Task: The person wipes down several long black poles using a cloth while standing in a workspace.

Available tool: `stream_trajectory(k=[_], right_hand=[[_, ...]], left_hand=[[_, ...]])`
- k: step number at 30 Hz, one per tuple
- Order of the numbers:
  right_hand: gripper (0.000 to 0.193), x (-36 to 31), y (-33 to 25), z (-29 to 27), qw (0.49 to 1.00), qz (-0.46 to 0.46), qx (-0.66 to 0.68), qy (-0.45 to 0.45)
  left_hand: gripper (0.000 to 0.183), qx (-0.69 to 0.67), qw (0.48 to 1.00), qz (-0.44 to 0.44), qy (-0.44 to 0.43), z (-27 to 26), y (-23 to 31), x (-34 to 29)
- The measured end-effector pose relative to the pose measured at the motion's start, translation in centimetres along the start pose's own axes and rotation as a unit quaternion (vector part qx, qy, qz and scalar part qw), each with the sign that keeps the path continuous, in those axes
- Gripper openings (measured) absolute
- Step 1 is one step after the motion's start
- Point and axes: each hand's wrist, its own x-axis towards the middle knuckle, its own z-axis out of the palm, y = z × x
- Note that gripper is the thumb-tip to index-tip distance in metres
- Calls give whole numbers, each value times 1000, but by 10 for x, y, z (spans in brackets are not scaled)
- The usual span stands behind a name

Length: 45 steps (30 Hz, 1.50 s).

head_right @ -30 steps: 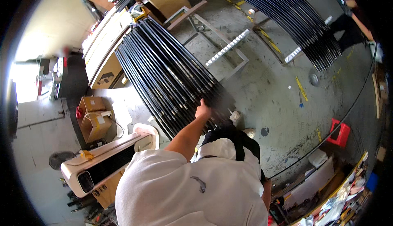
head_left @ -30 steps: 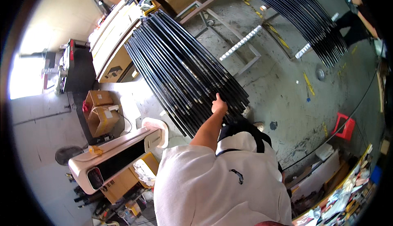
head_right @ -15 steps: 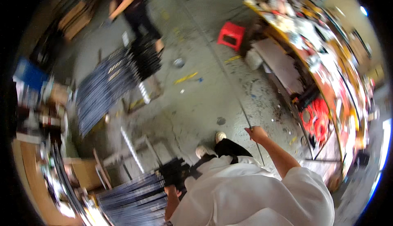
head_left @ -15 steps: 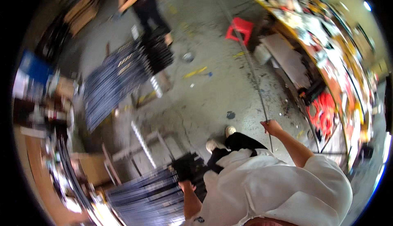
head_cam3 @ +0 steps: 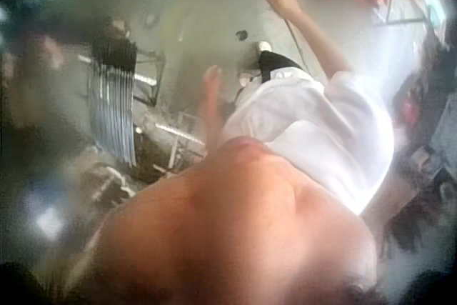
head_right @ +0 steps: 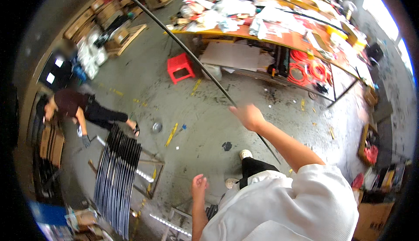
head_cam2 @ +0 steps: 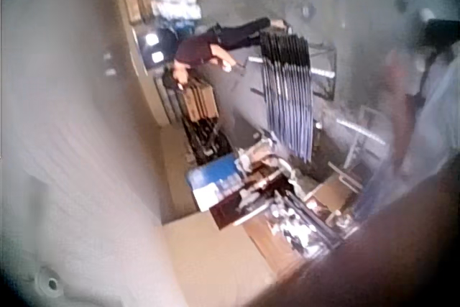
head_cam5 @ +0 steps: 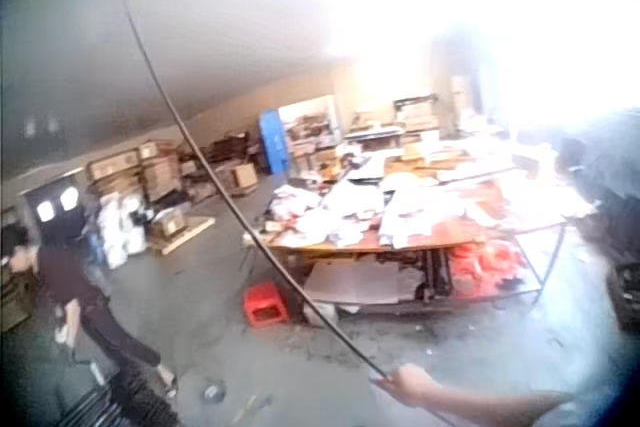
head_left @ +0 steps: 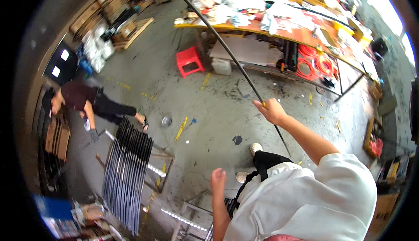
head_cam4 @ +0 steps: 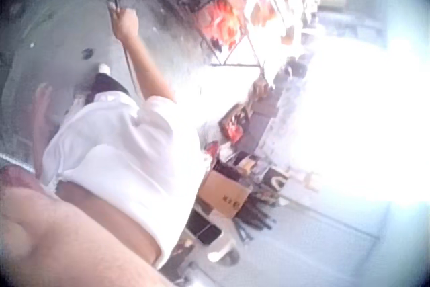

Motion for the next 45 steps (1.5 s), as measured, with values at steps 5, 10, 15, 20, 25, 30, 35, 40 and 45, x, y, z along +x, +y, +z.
stream_trajectory(k=[5,10,15,20,25,30,35,40,45], right_hand=[[65,30,60,-47,989,42,109,88],[51,27,127,-109,959,90,200,182],[46,21,174,-179,918,62,308,241],[46,31,200,-248,896,43,389,209],[46,54,208,-294,865,21,466,184],[40,84,240,-314,870,16,428,243],[25,117,253,-317,911,72,370,168],[39,137,330,-293,955,-1,195,225],[35,113,399,-279,948,192,246,62]], left_hand=[[28,-39,988,-4,-147,89,59,20],[28,17,972,-67,-225,140,56,24],[48,135,949,3,-287,213,69,46],[73,245,872,169,-389,349,138,74],[74,204,794,288,-494,499,169,72],[60,140,758,288,-568,594,186,67],[28,72,785,142,-599,642,221,74],[15,-45,819,8,-571,680,276,124],[16,-144,810,-28,-567,723,344,213]])
